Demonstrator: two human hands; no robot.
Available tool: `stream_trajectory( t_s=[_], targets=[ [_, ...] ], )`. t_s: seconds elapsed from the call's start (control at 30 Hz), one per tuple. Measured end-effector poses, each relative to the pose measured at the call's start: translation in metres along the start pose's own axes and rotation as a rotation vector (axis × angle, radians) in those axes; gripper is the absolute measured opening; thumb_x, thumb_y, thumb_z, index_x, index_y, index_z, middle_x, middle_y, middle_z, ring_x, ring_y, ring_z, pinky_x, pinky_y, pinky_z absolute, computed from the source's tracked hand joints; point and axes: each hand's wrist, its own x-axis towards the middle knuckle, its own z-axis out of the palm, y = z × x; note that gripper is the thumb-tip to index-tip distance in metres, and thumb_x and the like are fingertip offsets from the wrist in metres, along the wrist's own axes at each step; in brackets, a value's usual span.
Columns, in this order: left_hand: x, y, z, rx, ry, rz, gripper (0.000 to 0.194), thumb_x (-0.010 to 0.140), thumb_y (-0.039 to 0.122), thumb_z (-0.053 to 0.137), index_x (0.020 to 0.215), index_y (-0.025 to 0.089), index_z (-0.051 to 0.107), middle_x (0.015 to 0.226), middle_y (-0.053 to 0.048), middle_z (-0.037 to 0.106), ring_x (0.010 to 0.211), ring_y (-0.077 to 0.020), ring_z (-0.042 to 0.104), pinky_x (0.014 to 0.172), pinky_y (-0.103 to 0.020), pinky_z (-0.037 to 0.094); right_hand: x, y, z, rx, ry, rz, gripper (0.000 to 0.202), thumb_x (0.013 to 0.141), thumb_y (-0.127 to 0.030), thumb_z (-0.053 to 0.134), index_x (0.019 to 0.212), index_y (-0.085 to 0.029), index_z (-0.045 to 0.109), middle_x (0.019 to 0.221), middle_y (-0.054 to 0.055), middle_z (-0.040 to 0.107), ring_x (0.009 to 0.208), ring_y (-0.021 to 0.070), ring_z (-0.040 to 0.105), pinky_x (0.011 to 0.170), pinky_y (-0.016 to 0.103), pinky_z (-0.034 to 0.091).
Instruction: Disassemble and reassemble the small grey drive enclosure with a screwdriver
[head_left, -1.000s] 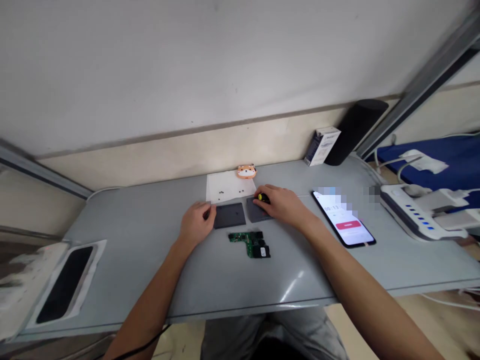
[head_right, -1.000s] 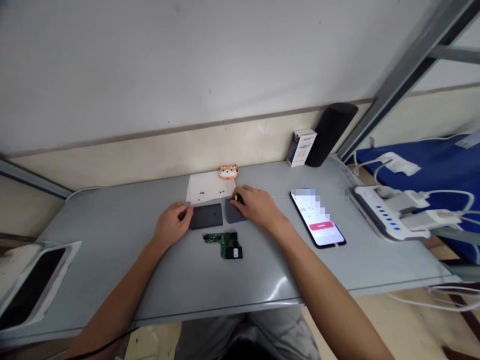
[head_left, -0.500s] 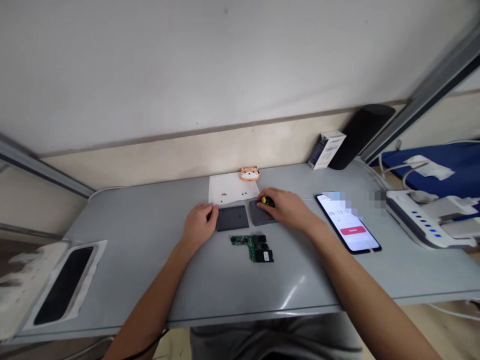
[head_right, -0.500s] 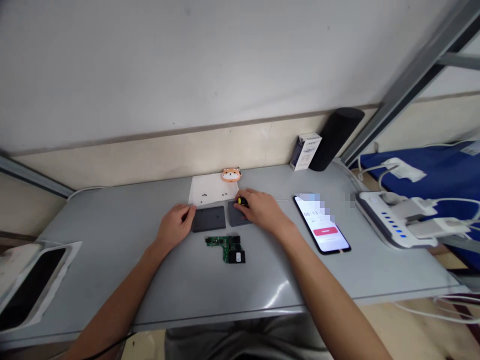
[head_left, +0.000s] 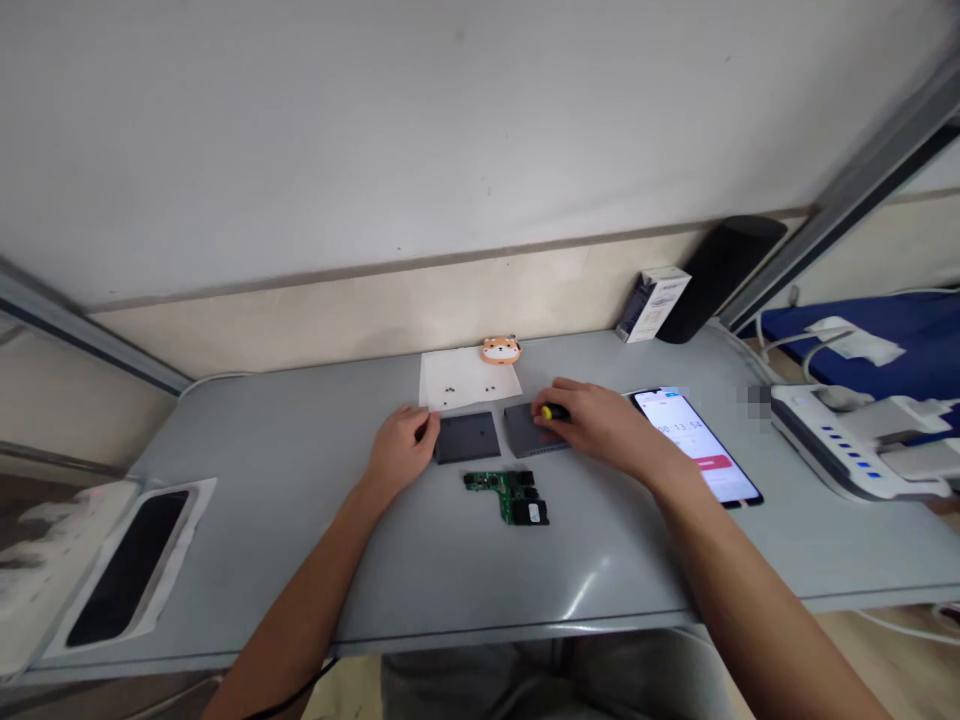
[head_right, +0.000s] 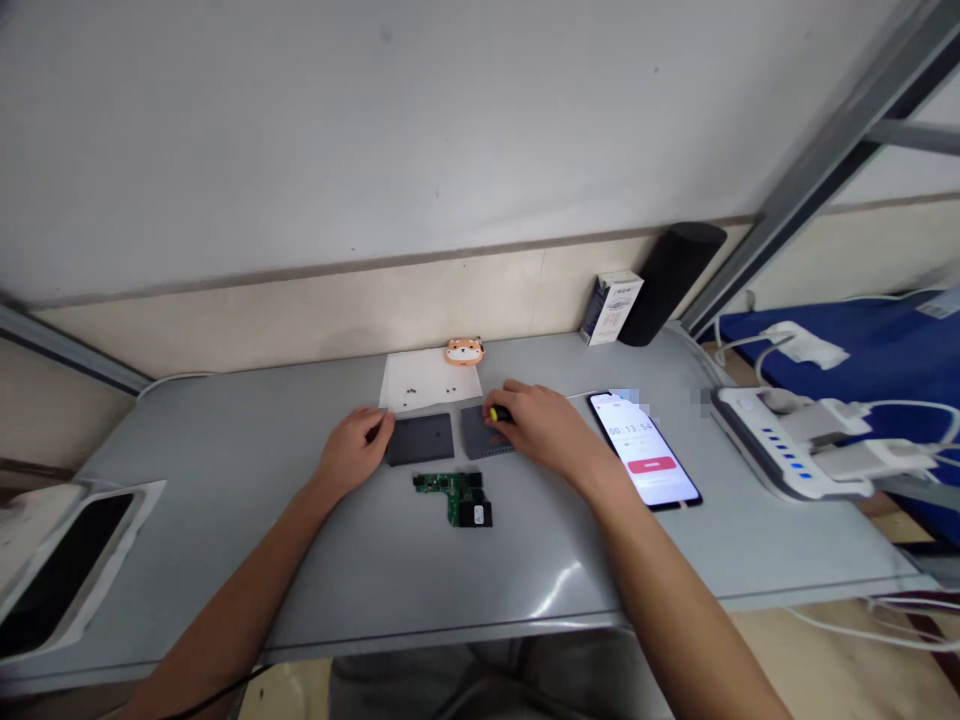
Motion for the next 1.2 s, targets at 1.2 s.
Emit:
stream_trajectory(
  t_s=[1.2],
  targets=[
    [-0.013, -0.008, -0.019, -0.101, -0.138, 0.067, 0.018, 0.093, 0.024, 0.058, 0.103, 0.023, 0.073, 0.079, -0.001, 0.069, 0.067, -0.0167, 0.061, 0.068, -0.029, 0.05, 0.022, -0.021, 0.035, 0.002, 0.01, -0.333, 0.019, 0.094, -0.034, 0.072, 0.112, -0.032, 0.079, 0.131, 0.004, 0.075, 0.096, 0.0246, 0.078, 0.08, 0.038, 0.062]
  ],
)
